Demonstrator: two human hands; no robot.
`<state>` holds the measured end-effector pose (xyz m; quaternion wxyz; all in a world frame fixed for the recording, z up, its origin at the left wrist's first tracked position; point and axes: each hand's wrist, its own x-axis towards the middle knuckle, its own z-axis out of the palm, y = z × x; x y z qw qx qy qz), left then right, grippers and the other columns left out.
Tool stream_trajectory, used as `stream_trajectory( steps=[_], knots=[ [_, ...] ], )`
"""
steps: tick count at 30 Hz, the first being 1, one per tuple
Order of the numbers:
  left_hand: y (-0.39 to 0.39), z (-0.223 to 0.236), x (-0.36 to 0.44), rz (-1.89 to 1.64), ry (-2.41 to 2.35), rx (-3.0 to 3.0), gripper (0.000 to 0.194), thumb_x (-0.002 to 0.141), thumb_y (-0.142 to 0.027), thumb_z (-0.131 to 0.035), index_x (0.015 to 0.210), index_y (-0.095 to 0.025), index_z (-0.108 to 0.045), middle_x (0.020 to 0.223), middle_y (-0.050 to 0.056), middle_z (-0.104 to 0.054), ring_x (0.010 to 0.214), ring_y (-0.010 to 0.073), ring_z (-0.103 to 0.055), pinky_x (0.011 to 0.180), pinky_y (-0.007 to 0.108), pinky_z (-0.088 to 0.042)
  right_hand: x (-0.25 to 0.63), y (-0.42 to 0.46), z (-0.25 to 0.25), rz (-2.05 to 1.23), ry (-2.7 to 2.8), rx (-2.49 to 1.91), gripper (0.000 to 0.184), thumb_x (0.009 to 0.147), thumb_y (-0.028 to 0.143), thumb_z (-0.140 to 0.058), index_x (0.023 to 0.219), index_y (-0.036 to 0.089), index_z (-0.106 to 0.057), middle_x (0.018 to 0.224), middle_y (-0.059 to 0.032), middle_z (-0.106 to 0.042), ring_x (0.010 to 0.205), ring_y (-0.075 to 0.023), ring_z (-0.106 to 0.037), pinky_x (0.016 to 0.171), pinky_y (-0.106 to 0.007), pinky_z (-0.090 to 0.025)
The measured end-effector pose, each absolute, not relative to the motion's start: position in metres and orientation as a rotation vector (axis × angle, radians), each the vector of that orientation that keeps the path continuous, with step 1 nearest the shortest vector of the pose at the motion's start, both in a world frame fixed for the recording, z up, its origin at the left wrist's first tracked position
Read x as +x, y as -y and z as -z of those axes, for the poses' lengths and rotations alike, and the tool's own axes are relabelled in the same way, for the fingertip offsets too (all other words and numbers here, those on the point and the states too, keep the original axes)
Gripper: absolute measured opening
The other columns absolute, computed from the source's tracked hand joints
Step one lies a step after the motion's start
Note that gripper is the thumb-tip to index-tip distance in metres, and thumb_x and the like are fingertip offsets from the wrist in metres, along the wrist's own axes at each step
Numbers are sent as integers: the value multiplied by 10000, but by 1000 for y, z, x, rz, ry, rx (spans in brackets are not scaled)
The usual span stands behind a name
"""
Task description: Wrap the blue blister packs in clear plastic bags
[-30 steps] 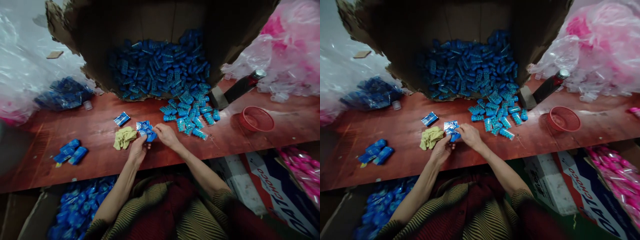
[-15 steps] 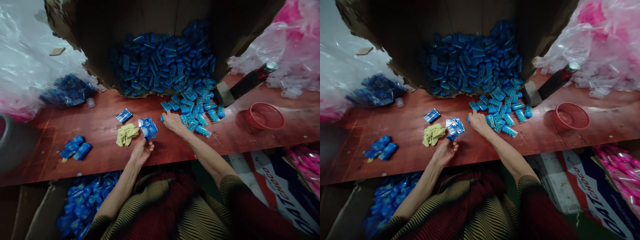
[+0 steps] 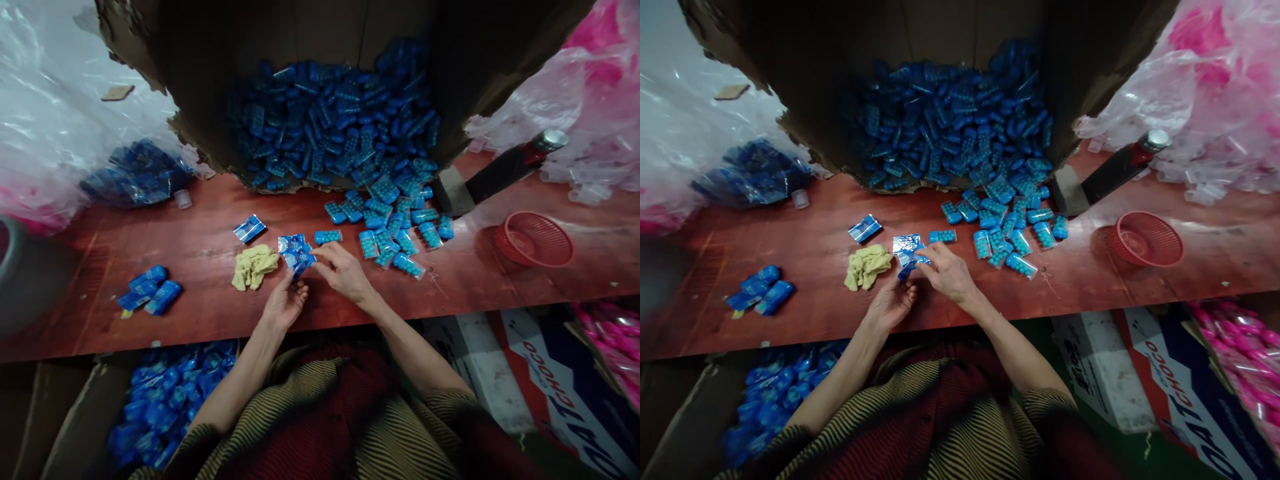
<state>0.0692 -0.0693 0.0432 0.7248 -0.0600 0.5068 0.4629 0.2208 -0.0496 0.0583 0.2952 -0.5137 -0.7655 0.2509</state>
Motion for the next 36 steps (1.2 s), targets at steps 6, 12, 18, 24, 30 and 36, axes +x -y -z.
stream_trajectory(
  steps=[6,12,18,24,30,36],
  knots=[
    [72,-42,70,-1051,-1074,-113,229,904,-186,-445,720,-129,-568,521,4,-534,447,79,-534,424,155,-453,215,63,-56,-756,2014,-1212,180,896,258,-513,1027,229,-633,1017,-36,-609,924,-145,-589,792,-246,-450],
    [76,-42,70,-1049,-1107,-30,206,894,-210,-468,738,-133,-578,491,-1,-541,420,93,-537,384,166,-436,216,63,-61,-672,2191,-1320,177,902,312,-511,1012,225,-619,1005,-43,-626,911,-160,-589,715,-242,-423],
    [80,-38,73,-1081,-1099,44,126,846,-192,-545,756,-129,-606,560,13,-620,437,92,-564,397,171,-458,216,68,-59,-682,2305,-1306,154,880,337,-551,967,223,-609,925,-14,-639,812,-141,-577,634,-224,-350],
    [80,-42,73,-967,-1104,88,145,840,-200,-553,729,-121,-602,525,15,-611,422,105,-566,385,183,-458,218,70,-47,-661,2356,-1244,169,896,180,-487,829,198,-641,801,-14,-618,734,-123,-543,612,-211,-335],
    [77,-47,75,-935,-1113,-54,215,895,-166,-455,734,-111,-586,496,8,-581,398,84,-541,388,165,-447,226,66,-37,-802,2217,-1016,182,885,246,-544,792,187,-689,789,-23,-614,700,-111,-561,642,-203,-402],
    [79,-40,75,-946,-1157,-102,209,884,-206,-494,712,-125,-580,484,5,-550,398,92,-530,376,171,-424,237,60,-52,-1093,2174,-992,159,869,248,-563,832,196,-708,770,-8,-651,713,-122,-603,664,-226,-440]
  ],
)
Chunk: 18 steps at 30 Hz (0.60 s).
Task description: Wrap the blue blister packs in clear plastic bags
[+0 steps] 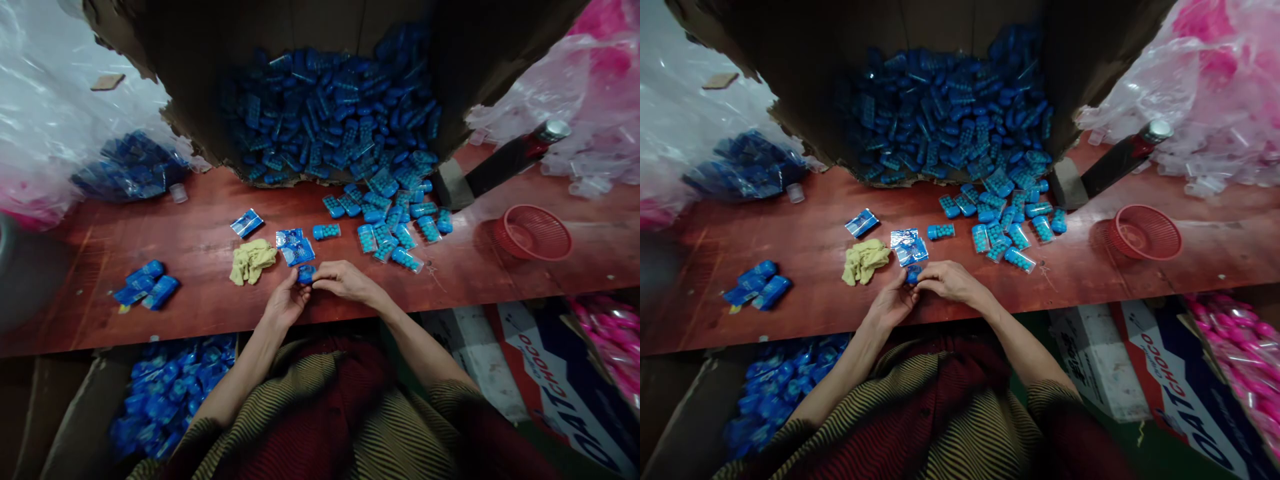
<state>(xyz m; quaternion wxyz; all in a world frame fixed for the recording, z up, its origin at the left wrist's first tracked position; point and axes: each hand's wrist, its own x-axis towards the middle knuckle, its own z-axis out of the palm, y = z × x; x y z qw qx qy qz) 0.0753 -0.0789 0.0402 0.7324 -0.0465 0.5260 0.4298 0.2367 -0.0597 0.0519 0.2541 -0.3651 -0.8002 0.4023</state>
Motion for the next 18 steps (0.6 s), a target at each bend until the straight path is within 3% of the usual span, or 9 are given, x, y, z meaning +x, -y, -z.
stream_trajectory(
  steps=[2,5,9,14,18],
  knots=[
    [79,-39,74,-962,-1172,-79,207,872,-223,-519,692,-134,-569,485,2,-546,401,98,-531,370,174,-412,239,53,-56,-1102,2060,-1041,176,882,250,-535,872,188,-700,804,-16,-664,755,-130,-616,715,-242,-462],
    [80,-40,73,-965,-1157,-61,206,861,-237,-540,677,-146,-556,484,-6,-535,413,101,-532,376,177,-408,239,35,-56,-793,2036,-1320,221,880,235,-526,1055,187,-652,1014,-72,-636,917,-184,-606,785,-295,-470],
    [81,-42,72,-943,-1117,-58,208,859,-254,-544,678,-153,-557,501,-4,-532,437,98,-533,400,176,-421,229,1,-48,-453,2295,-1651,493,838,244,-587,1316,208,-471,1258,-148,-503,1036,-279,-564,769,-353,-471],
    [82,-45,70,-938,-1102,-71,218,882,-244,-498,692,-156,-559,524,8,-541,450,104,-535,410,183,-429,219,-25,-41,-425,2547,-1690,315,845,254,-576,1155,198,-585,1124,-146,-568,946,-273,-595,748,-349,-454],
    [81,-44,69,-962,-1103,-100,233,880,-250,-503,675,-151,-552,519,6,-534,453,102,-534,414,182,-429,229,-26,-42,-576,2286,-1602,355,834,260,-566,1178,172,-553,1132,-149,-567,936,-256,-602,769,-368,-471]
  ],
)
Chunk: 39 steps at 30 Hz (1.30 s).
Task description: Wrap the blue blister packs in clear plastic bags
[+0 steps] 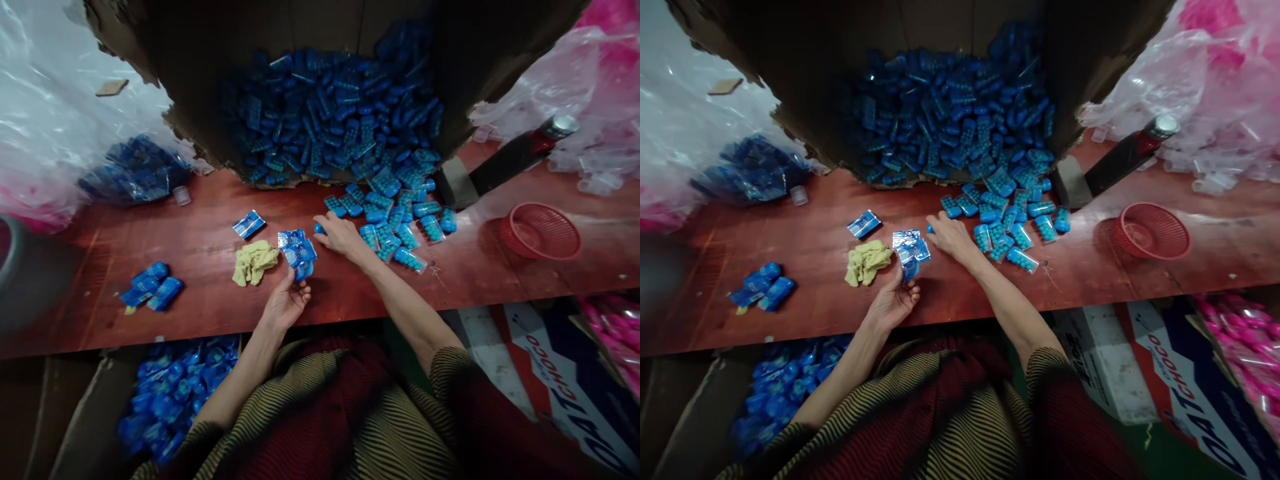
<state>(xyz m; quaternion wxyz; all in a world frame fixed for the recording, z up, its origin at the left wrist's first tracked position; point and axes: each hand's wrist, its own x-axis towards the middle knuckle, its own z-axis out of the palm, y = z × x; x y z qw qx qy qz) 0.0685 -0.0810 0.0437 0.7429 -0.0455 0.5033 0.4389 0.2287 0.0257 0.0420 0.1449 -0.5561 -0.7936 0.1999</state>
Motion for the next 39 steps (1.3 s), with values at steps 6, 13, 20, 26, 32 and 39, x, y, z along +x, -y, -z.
stream_trajectory(
  steps=[6,13,20,26,32,39],
  knots=[
    [79,-38,70,-999,-1123,-114,217,876,-238,-509,683,-149,-556,522,10,-541,454,111,-538,414,193,-434,252,8,-49,-1515,1228,-1141,416,798,337,-535,1185,214,-446,919,-23,-628,643,-119,-607,558,-275,-548],
    [79,-40,73,-1018,-1117,-55,173,851,-233,-548,702,-146,-554,516,4,-546,452,107,-538,414,192,-435,252,45,-60,-1799,909,-865,462,681,322,-686,1094,240,-493,932,-7,-643,606,-110,-619,510,-264,-567],
    [83,-39,72,-1025,-1108,-16,131,814,-225,-598,723,-158,-533,516,-8,-547,458,110,-554,423,191,-447,250,52,-59,-1743,1008,-922,439,707,296,-667,1103,247,-485,997,-14,-628,657,-115,-640,577,-276,-579],
    [85,-34,70,-1053,-1079,40,175,749,-247,-679,742,-165,-525,530,-21,-559,468,111,-569,431,192,-456,252,60,-57,-1706,1068,-924,416,729,262,-655,1101,260,-470,1118,-28,-599,708,-114,-652,621,-290,-593],
    [87,-31,68,-1126,-1052,176,221,704,-279,-723,726,-169,-532,552,-15,-593,494,124,-588,452,206,-469,253,67,-57,-1705,1011,-929,401,727,240,-668,1076,261,-472,1170,-26,-581,727,-102,-651,626,-265,-599],
    [88,-32,68,-1163,-1063,245,226,701,-282,-727,731,-162,-537,579,-7,-613,494,122,-594,467,212,-481,248,76,-55,-1656,998,-916,395,717,218,-681,1044,261,-463,1178,-19,-569,816,-110,-636,634,-255,-598]
  ],
)
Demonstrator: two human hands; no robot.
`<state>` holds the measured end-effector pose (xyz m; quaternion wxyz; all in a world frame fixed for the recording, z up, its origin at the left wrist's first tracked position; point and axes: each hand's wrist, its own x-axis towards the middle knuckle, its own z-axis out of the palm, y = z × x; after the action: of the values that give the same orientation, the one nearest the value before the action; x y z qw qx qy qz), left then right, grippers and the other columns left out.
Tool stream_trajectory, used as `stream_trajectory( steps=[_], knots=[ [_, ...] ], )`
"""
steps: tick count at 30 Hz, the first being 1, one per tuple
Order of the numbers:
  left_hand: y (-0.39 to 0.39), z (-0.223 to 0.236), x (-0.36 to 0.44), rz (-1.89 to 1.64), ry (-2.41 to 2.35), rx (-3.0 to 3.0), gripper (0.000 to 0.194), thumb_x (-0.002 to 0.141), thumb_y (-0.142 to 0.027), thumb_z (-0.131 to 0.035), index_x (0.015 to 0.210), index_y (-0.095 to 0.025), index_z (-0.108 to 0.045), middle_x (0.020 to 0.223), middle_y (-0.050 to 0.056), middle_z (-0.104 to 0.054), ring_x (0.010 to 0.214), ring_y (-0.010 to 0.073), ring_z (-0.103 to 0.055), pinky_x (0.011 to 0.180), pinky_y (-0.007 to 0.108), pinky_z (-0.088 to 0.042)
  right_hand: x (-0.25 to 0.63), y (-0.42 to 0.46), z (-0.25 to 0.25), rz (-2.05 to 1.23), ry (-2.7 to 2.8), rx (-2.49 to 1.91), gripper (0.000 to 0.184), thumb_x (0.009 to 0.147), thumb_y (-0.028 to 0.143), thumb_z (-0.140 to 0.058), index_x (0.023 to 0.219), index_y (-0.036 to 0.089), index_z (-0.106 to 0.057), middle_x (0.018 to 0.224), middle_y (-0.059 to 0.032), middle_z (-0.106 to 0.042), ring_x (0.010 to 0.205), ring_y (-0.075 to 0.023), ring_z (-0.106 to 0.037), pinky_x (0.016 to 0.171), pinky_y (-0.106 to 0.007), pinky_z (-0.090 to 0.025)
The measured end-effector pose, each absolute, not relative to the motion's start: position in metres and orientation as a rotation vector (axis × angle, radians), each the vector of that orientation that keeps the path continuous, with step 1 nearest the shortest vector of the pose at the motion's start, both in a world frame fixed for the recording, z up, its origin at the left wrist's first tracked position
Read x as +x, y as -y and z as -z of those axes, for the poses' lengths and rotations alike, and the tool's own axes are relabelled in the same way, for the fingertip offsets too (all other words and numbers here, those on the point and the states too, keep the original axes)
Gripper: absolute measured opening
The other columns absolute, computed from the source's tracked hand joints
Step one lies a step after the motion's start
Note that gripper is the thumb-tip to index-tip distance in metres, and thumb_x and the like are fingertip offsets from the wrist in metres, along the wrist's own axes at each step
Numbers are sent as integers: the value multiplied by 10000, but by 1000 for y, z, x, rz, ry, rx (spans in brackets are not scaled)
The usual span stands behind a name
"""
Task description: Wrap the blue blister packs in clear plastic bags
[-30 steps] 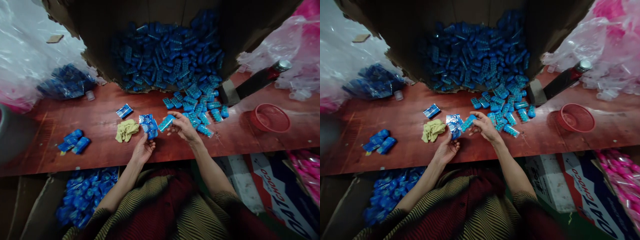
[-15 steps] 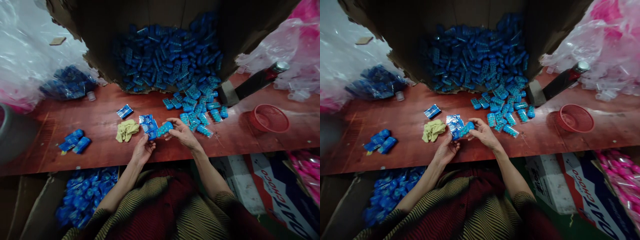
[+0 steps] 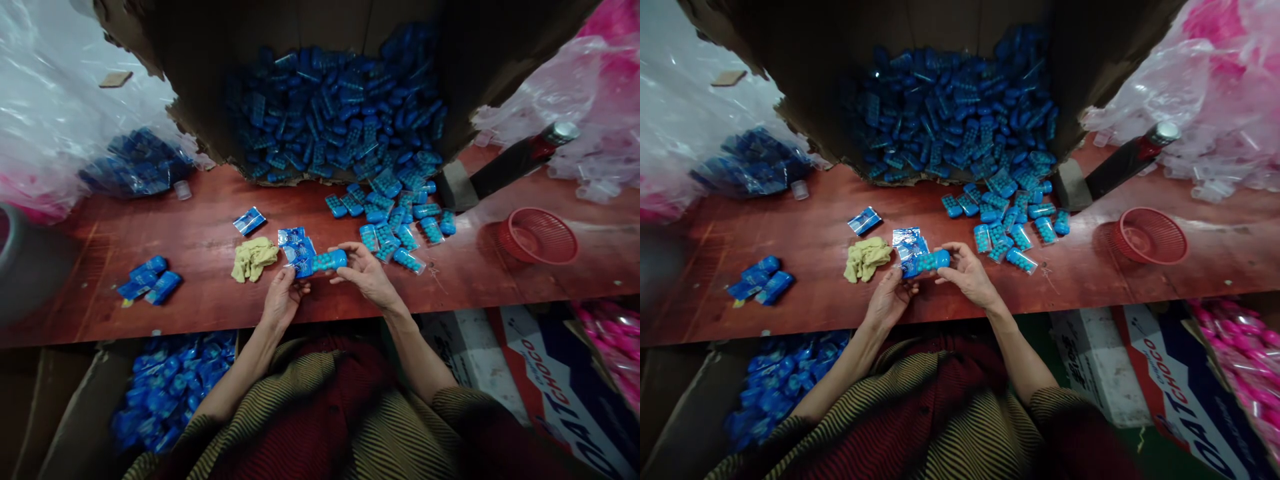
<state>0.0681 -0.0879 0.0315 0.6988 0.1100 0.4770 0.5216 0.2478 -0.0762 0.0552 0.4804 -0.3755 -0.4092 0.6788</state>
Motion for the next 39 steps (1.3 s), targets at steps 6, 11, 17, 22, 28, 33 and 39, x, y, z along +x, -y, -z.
stream_trajectory(
  steps=[6,11,17,22,28,33,39],
  knots=[
    [85,-29,66,-1110,-1041,203,222,720,-268,-706,848,-175,-550,684,2,-667,572,153,-649,481,228,-518,248,86,-49,-1613,1100,-925,401,690,180,-708,1034,240,-510,1205,-44,-573,983,-154,-591,758,-284,-564],
    [82,-29,65,-1127,-1078,250,333,641,-329,-770,785,-171,-515,647,-22,-654,560,140,-642,483,226,-524,244,89,-36,-1582,1072,-928,399,676,152,-722,1022,236,-543,1165,-31,-604,950,-138,-596,818,-289,-523],
    [77,-30,64,-1181,-1127,289,399,559,-340,-818,699,-161,-490,571,-52,-610,500,100,-592,457,195,-503,231,97,-32,-1593,927,-886,415,616,118,-755,950,241,-541,1166,-19,-606,1000,-151,-599,856,-309,-522],
    [74,-32,66,-1088,-1101,215,252,688,-279,-737,706,-156,-517,525,-26,-594,455,110,-581,421,193,-491,231,93,-35,-1611,814,-973,424,595,170,-768,915,228,-497,1105,-21,-606,792,-120,-637,656,-268,-570],
    [72,-33,66,-999,-1131,102,153,828,-214,-578,694,-145,-556,454,-12,-553,452,130,-596,446,212,-517,231,85,-41,-1602,747,-1086,401,635,273,-740,901,217,-446,862,39,-609,574,-86,-639,544,-253,-580],
    [73,-32,63,-984,-1136,103,162,828,-203,-573,677,-146,-560,438,-8,-544,460,139,-605,456,219,-525,230,86,-44,-1600,722,-1142,418,624,293,-738,898,212,-433,807,57,-590,552,-87,-642,506,-230,-571],
    [73,-31,63,-1009,-1113,155,98,779,-222,-639,755,-144,-585,548,-11,-607,460,118,-591,421,207,-507,234,88,-47,-1663,820,-1152,399,616,267,-738,888,203,-452,818,38,-601,565,-95,-644,511,-232,-562]
  ],
)
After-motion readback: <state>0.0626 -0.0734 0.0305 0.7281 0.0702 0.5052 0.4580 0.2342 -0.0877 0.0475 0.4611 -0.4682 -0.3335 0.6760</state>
